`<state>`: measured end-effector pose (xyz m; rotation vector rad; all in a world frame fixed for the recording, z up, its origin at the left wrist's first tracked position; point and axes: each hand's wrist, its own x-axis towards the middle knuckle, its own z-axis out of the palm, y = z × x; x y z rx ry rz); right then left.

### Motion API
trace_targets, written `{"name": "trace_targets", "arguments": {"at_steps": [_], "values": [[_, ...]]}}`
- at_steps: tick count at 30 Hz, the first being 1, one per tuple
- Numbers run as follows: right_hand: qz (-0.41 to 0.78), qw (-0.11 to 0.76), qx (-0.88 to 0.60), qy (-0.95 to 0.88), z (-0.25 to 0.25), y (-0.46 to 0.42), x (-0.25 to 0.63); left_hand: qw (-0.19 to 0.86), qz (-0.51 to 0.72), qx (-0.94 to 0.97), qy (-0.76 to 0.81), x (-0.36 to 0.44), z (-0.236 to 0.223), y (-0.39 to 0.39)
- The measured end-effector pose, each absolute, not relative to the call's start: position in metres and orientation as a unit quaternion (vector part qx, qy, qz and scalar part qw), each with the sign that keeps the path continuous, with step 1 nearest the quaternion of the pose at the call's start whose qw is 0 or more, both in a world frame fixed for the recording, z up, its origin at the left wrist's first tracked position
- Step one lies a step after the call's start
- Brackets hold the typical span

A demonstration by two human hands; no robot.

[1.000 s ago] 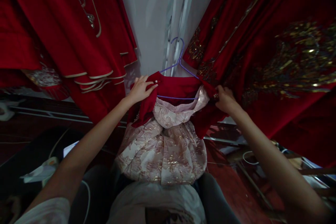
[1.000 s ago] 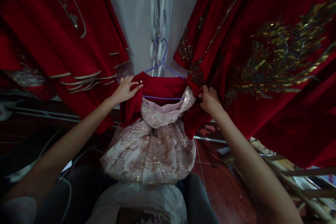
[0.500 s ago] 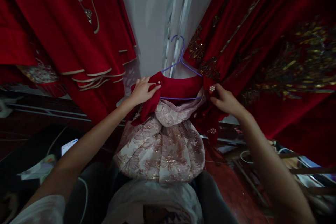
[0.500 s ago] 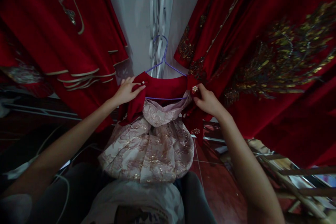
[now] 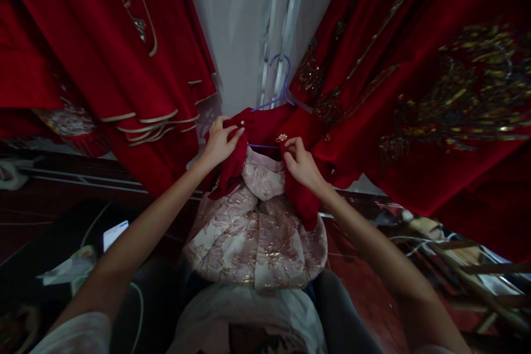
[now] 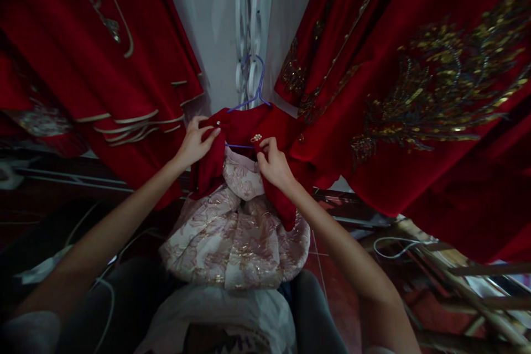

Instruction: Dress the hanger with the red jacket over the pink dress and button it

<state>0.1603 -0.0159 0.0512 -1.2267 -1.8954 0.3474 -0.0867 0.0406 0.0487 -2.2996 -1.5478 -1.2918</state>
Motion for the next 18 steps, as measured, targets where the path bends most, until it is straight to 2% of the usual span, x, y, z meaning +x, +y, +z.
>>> {"name": "trace_targets", "arguments": {"at_steps": [2, 5, 11, 14, 18], "values": [[0.117, 0.447, -0.509, -0.727, 0.056, -0.017, 0.170, 0.055, -0.461, -0.716, -0.521, -0.088, 0.045, 0.035], [0.066, 0.439, -0.499, -0.744, 0.066, -0.016, 0.182, 0.064, -0.506, -0.676, -0.532, -0.087, 0.039, 0.026], [0.005, 0.446, -0.465, -0.765, 0.078, -0.008, 0.193, -0.044, -0.494, -0.680, -0.540, -0.082, 0.032, 0.023], [0.024, 0.450, -0.484, -0.750, 0.077, -0.001, 0.196, -0.042, -0.484, -0.698, -0.526, -0.079, 0.035, 0.020], [0.118, 0.461, -0.492, -0.729, 0.070, 0.007, 0.198, -0.028, -0.460, -0.734, -0.498, -0.078, 0.043, 0.015]]}}
